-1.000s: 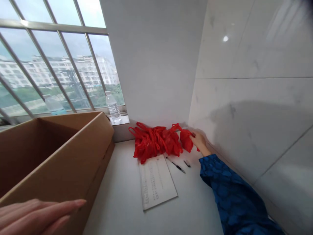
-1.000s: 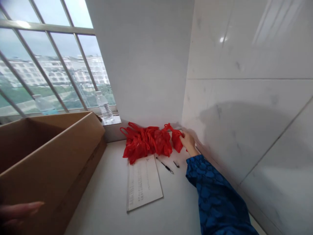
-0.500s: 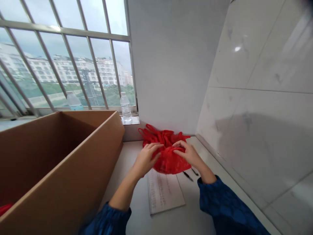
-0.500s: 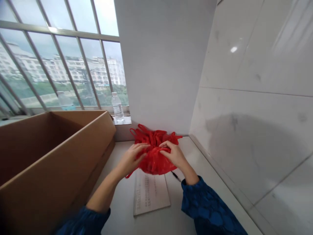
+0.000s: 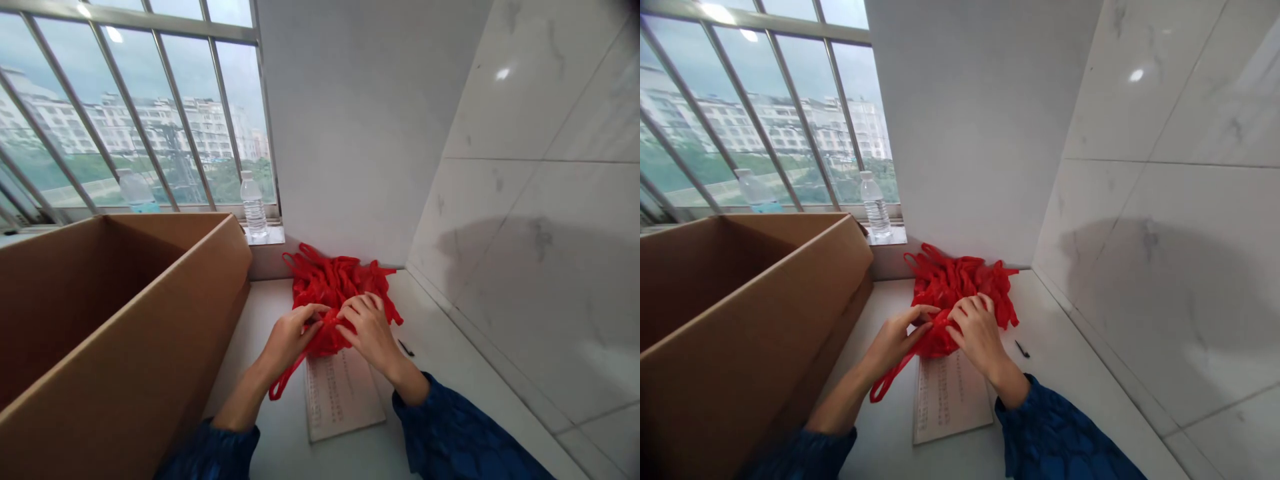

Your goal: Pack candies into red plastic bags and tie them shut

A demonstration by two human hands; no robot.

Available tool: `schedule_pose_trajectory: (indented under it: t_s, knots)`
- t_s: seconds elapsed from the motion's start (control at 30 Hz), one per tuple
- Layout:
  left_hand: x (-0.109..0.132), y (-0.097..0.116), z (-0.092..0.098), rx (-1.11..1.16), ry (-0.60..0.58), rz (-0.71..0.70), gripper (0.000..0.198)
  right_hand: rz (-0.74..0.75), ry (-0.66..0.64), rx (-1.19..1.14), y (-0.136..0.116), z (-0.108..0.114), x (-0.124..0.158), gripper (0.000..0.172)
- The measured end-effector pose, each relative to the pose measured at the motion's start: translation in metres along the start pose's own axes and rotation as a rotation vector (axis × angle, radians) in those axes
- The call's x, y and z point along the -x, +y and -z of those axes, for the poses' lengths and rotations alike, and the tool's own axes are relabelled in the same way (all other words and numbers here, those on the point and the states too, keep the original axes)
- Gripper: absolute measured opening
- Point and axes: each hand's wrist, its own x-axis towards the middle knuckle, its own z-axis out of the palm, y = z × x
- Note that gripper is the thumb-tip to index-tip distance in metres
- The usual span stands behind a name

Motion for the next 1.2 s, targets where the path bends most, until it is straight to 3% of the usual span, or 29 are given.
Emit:
schedule_pose_trajectory:
  t_s: [0.17, 0.3, 0.37, 0.43, 0.53, 0.63, 0.73, 0.83, 0.9, 1.03, 1.2]
  knots:
    - [0.003, 0.0, 0.014, -0.124, 0.086, 0.037, 0.027, 0.005, -0.022, -0.017, 0.018, 0.02, 0.003, 0.01]
    - [0.006, -0.005, 0.039, -0.267, 0.227, 0.192, 0.027, -0.068, -0.032, 0.022, 0.04, 0.04, 0.006, 0.011]
    - [0.008, -0.006, 0.047, -0.365, 0.235, 0.294, 0.028, -0.104, -0.079, 0.008, 0.044, 0.045, 0.007, 0.01]
    - [0.01, -0.003, 0.049, -0.425, 0.207, 0.301, 0.03, -0.119, -0.163, -0.037, 0.044, 0.045, 0.008, 0.011]
    - [0.011, 0.005, 0.041, -0.426, 0.153, 0.089, 0.029, -0.117, -0.292, -0.097, 0.039, 0.039, 0.008, 0.009]
    - [0.008, 0.01, 0.023, -0.405, 0.003, -0.08, 0.03, -0.115, -0.351, -0.11, 0.035, 0.034, 0.009, 0.009]
    - [0.006, 0.008, 0.004, -0.421, -0.098, -0.075, 0.031, -0.146, -0.36, -0.174, 0.027, 0.032, 0.011, 0.019]
    - [0.005, 0.005, -0.007, -0.414, -0.103, -0.055, 0.022, -0.21, -0.297, -0.197, 0.014, 0.026, 0.01, 0.031]
    - [0.005, 0.005, -0.008, -0.396, -0.098, -0.052, 0.016, -0.194, -0.266, -0.164, 0.006, 0.019, 0.008, 0.028]
    - [0.005, 0.009, 0.003, -0.345, -0.012, -0.015, 0.011, -0.118, -0.238, -0.154, 0.008, 0.014, 0.002, 0.014]
    - [0.004, 0.01, 0.025, -0.344, 0.242, 0.192, 0.009, -0.231, -0.105, -0.177, 0.032, 0.034, 0.002, 0.006]
